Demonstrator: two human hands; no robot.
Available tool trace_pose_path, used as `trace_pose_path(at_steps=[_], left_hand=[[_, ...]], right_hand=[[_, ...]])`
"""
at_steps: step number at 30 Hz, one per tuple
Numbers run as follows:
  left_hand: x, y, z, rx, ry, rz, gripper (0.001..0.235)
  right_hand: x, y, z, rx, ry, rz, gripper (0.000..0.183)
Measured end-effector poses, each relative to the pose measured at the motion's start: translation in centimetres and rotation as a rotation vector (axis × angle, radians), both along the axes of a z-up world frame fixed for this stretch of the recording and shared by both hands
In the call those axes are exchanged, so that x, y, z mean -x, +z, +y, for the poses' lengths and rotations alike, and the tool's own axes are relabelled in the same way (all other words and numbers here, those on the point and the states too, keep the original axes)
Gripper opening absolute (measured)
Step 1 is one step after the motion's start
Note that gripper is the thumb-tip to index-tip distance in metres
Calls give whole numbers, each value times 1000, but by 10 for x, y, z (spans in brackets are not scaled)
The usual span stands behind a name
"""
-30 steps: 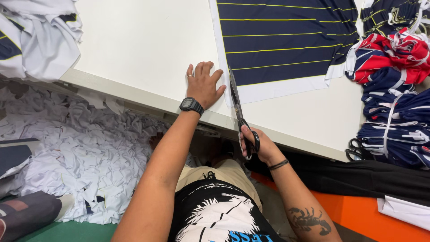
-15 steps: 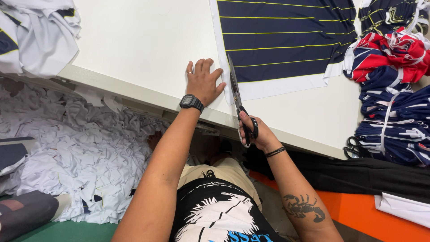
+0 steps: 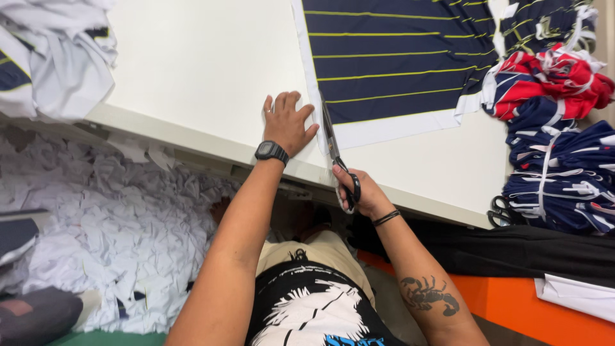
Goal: The person cuts a large piece of dark blue fabric with yellow stripes into smaller rectangular pieces using shears. The person folds the cut pieces and stacks them on the table. The person then cuts another piece of fabric and folds it.
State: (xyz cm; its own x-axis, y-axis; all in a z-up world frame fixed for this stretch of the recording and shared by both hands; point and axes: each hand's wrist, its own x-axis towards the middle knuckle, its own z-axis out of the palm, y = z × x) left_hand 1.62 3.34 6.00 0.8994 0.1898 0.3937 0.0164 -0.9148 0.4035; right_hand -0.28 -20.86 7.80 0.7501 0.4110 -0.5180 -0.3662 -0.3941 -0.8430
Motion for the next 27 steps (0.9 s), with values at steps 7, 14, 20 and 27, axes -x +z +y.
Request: trace_pose_path(at_steps=[7,14,20,27], left_hand=[[3,19,-3,27,-41,-46,40],[0,11,-6,-43,11,2,46],[3,21,-9,-102,16,106,53],[-2,40,-5,-13,-23,232,54]], right_hand=[[-3,6,3,-59,-4,88,60],[-4,3,1,-104,12,88,64],[-1,3,-5,-157,16,149,64],[-14,-19,-19,-25,68,125,61]])
